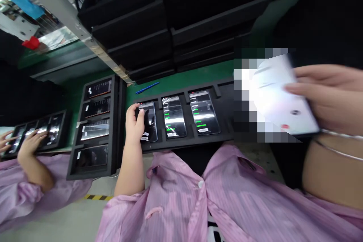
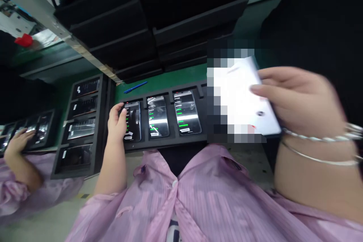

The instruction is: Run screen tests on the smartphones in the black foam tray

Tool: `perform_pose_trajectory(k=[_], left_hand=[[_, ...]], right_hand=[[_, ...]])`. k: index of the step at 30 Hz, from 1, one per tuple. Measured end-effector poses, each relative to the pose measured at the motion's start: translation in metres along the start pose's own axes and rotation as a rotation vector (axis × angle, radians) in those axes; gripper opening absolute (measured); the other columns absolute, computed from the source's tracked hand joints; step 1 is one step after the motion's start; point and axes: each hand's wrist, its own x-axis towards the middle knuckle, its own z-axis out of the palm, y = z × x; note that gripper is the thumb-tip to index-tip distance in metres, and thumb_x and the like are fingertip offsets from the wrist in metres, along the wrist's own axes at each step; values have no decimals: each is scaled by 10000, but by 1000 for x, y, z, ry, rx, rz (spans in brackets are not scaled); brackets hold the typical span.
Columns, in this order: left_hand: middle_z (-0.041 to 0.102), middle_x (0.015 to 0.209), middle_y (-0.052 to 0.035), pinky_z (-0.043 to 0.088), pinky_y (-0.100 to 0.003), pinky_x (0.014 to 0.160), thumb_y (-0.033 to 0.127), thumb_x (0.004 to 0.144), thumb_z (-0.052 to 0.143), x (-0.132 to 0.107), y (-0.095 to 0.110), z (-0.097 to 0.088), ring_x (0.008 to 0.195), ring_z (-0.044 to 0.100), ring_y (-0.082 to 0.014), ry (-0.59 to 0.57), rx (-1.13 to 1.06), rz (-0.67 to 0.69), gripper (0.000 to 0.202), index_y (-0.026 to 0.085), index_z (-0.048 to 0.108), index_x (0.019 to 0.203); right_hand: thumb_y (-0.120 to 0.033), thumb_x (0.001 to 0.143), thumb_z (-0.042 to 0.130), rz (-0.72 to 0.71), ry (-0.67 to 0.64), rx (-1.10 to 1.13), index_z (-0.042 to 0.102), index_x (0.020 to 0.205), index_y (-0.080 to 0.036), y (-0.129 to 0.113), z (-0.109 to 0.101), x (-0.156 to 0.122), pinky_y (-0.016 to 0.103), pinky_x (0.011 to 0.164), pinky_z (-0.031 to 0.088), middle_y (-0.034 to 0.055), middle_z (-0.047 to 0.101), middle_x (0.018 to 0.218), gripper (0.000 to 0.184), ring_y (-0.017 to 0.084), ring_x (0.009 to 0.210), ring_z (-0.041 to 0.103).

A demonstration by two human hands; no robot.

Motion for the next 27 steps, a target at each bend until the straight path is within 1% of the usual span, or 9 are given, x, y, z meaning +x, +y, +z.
perform_pose_trajectory(k=[3,5,7,10,12,14,20,24,27], left_hand=[[684,1313,-112,464,-427,1163,443,988,612,4,-1,1,1282,628,-263,5,-2,-8,345,227,664,1253],[684,1312,-109,462,-420,1164,422,979,621,5,-1,1,1286,627,-262,5,-4,-25,336,227,667,1250],[685,1316,-109,461,-418,1163,402,971,623,6,1,1,1290,627,-262,1,0,-45,335,224,670,1251],[686,1324,-110,462,-422,1159,384,967,618,6,2,0,1293,628,-266,2,14,-70,342,221,671,1263],[685,1330,-109,461,-424,1159,379,970,617,6,3,-1,1297,626,-267,5,26,-71,343,224,672,1271],[682,1334,-109,459,-424,1163,374,972,618,7,4,-1,1304,621,-268,1,40,-54,342,225,675,1274],[641,1401,-105,428,-422,1204,389,997,600,7,3,0,1341,600,-259,10,35,7,332,226,675,1276],[632,1417,-94,419,-427,1215,438,1009,591,6,-1,1,1344,598,-252,22,27,-7,342,238,674,1274],[628,1419,-97,412,-443,1222,462,1006,596,6,-4,2,1352,591,-261,25,7,-12,357,243,676,1276]], right_hand=[[-230,840,820,291,-79,15,719,1131,-140,14,28,21,464,772,593,130,761,969,321,245,796,724],[-214,841,799,340,-127,-33,709,1160,-141,28,42,30,483,833,606,114,763,953,340,261,821,731],[-307,874,770,235,-143,-132,702,1209,-165,40,45,29,548,911,606,123,765,1020,371,312,932,741],[-458,948,667,-261,-98,-345,671,1311,-200,51,30,13,628,1112,509,155,699,1303,445,376,1262,643],[-459,988,621,-599,-43,-445,639,1365,-207,59,16,-3,630,1208,419,158,637,1408,454,374,1398,541],[-422,1008,610,-771,-30,-515,601,1413,-211,73,8,-18,635,1217,405,166,605,1433,456,373,1433,500],[-367,1006,627,-824,-47,-656,477,1552,-221,121,9,-41,682,1129,467,217,436,1574,585,426,1443,452],[-378,1014,601,-803,-85,-669,637,1405,-234,123,9,-41,671,1177,428,169,439,1586,418,424,1477,405],[-423,1020,579,-739,-97,-646,591,1457,-221,117,7,-41,668,1189,418,182,465,1564,482,412,1466,430]])
